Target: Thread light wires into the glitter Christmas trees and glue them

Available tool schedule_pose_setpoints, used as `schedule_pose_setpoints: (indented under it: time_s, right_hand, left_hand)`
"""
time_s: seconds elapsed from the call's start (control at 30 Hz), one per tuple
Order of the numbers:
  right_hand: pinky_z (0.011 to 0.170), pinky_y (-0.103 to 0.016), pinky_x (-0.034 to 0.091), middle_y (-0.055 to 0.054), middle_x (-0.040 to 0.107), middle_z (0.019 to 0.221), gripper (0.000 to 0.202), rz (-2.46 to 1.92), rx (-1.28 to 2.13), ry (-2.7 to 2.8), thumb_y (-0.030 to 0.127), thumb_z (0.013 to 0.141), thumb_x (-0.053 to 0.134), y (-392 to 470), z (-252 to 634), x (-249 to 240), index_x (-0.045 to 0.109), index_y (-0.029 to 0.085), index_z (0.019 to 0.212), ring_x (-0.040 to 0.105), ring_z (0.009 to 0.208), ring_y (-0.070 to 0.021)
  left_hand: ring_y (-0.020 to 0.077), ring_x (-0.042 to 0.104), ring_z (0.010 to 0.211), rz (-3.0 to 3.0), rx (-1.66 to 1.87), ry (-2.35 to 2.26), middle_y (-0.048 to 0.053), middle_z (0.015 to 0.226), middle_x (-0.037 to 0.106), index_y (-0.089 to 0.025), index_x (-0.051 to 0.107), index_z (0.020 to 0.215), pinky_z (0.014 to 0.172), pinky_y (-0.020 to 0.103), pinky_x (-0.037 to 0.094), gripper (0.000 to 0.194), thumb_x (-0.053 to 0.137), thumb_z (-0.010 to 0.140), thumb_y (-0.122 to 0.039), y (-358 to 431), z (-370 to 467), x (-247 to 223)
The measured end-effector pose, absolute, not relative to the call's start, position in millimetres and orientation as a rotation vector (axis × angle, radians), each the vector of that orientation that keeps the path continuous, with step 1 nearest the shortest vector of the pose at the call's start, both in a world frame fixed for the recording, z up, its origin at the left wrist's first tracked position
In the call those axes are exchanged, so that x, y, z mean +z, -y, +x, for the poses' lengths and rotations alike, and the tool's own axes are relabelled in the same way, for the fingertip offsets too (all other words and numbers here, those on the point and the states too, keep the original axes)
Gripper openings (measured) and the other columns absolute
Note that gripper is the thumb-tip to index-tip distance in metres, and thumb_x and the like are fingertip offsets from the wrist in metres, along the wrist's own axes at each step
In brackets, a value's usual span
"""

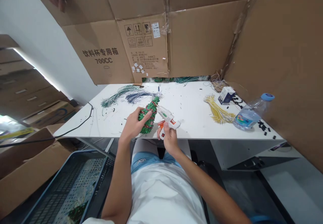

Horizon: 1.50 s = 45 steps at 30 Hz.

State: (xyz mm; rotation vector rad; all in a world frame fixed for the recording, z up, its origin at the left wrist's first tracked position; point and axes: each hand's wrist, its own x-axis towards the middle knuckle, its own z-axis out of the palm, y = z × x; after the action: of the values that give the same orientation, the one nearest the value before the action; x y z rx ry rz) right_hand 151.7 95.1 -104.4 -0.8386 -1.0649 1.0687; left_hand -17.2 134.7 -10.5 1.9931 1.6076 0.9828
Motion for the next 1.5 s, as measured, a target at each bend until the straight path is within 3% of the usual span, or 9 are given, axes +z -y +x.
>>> schedule_pose_setpoints:
  time_s: [1.5]
  right_hand:
    - [0.053,-0.032,0.045,0.004,0.062,0.053,0.063,-0.951,0.987,1.007,0.087,0.103,0.043,-92,149,-99,0.059,0.027,0.094,0.054,0.047,-0.0173]
  left_hand:
    - [0.0286,0.072,0.095,1.984,0.954,-1.608,0.005,0.094,0.077,-0.027,0.063,0.1,0.081,0.035,0.045,0.047,0.056,0.105,-0.073,-130,-6,-6]
